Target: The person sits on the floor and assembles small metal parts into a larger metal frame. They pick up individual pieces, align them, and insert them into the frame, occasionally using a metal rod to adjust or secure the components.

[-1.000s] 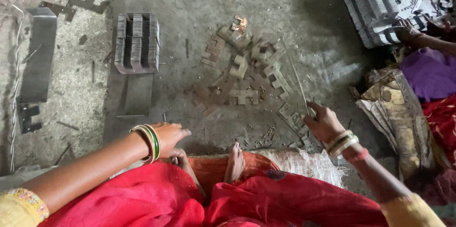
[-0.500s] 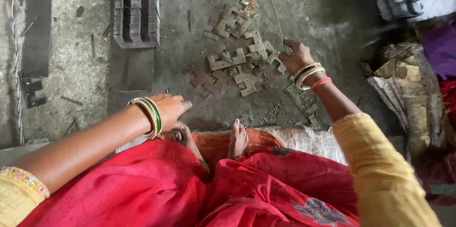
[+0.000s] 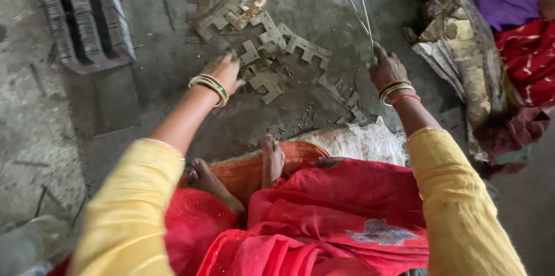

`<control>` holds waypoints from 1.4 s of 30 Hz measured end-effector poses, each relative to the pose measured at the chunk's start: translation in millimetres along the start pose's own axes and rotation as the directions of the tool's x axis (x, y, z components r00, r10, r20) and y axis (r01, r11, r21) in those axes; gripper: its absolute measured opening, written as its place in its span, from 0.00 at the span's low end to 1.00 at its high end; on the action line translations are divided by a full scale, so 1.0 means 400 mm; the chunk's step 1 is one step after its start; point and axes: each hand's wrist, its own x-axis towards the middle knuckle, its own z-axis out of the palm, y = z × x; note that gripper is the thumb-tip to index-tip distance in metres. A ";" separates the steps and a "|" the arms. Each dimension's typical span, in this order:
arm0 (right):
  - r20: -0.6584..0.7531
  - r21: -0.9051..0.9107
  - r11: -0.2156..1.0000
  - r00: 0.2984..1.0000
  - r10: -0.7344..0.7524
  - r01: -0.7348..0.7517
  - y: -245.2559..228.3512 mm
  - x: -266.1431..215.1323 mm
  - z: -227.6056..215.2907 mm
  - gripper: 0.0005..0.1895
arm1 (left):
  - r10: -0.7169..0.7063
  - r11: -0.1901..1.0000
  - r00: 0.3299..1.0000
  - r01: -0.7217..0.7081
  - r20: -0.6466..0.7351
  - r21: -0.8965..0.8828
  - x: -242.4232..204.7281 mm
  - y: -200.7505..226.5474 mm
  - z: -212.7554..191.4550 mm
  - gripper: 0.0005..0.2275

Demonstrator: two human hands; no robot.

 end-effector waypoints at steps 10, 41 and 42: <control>0.514 -0.202 0.947 0.851 -0.114 0.249 -0.141 -0.095 0.219 0.22 | -0.306 0.950 0.943 0.293 -0.130 -0.110 0.147 -0.061 0.238 0.20; 0.479 0.871 -0.063 0.872 -0.102 -0.486 -0.326 0.104 -0.226 0.11 | 0.110 0.972 0.730 -0.220 -0.674 -0.079 0.036 0.174 0.028 0.10; 0.493 0.865 -0.022 0.858 -0.145 -0.501 -0.341 0.106 -0.242 0.13 | 0.221 0.970 0.655 -0.222 -0.723 0.095 0.035 0.192 0.012 0.12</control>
